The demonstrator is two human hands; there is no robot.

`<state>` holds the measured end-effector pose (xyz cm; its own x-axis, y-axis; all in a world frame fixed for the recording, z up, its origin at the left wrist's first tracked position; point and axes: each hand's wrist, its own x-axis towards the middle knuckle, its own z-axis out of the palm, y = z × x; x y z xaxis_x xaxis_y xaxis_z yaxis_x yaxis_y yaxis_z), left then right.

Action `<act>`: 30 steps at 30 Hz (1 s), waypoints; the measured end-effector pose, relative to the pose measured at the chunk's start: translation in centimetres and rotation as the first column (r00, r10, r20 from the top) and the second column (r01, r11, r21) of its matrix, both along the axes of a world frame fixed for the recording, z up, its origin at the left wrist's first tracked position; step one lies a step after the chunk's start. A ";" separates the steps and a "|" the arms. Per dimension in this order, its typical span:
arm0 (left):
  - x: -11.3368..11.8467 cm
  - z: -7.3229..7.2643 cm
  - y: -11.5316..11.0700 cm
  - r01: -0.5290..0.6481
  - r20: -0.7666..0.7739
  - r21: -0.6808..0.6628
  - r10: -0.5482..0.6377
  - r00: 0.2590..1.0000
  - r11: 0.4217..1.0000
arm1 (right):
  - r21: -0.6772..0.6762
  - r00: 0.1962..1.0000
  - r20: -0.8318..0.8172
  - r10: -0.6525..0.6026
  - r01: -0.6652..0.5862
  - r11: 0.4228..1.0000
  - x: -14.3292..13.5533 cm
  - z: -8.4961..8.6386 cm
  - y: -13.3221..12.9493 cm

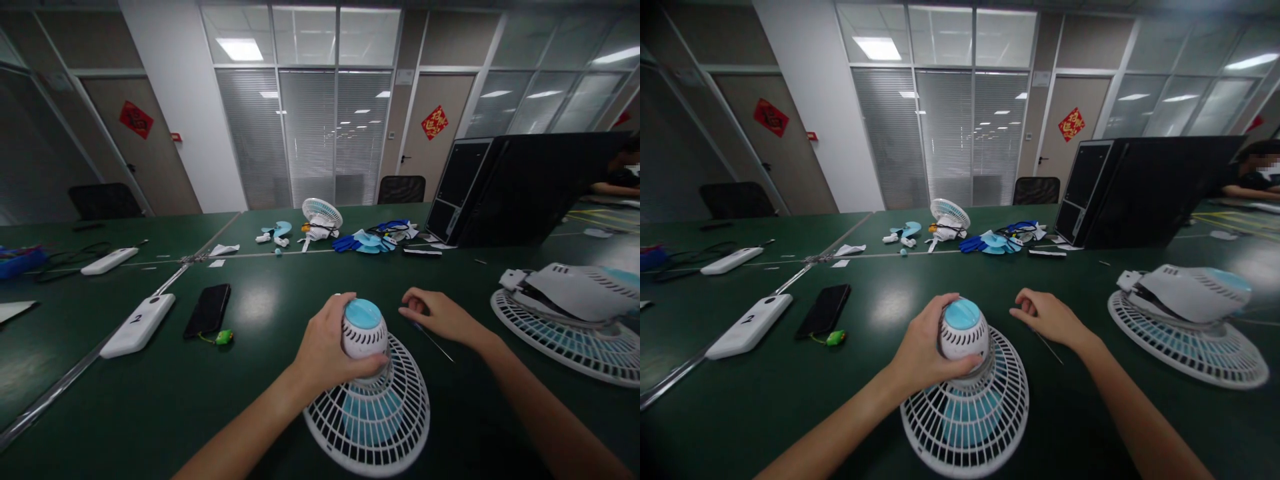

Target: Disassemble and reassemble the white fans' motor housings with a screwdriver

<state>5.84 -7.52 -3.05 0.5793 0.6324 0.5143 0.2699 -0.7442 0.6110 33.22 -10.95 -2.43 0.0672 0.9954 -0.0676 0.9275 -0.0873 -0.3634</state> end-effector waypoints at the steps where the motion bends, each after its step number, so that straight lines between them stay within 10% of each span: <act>1: 0.4 0.0 -0.1 0.007 0.001 0.006 -0.007 1.000 1.000 | 0.052 0.997 -0.064 0.049 -0.046 0.998 -0.7 0.7 -0.4; 8: 4.5 -1.1 -1.3 0.099 0.106 0.009 -0.099 0.989 0.995 | 0.217 0.883 -0.320 0.343 -0.284 0.934 -4.0 4.5 -4.6; 21: 19.6 -4.1 -5.2 0.213 0.327 0.111 -0.238 0.915 0.971 | 0.317 0.962 -0.246 -0.117 0.194 0.928 6.2 3.8 -10.6; 30: 24.2 -5.0 -5.0 0.156 0.316 0.187 -0.209 0.926 0.970 | 0.412 0.987 -0.004 -0.158 0.146 0.899 11.6 4.3 -10.4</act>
<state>30.07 -12.55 -8.07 0.4570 0.4280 0.7797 -0.0770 -0.8543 0.5141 44.81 -21.30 1.84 0.2158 0.9123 0.3481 0.9253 -0.0772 -0.3713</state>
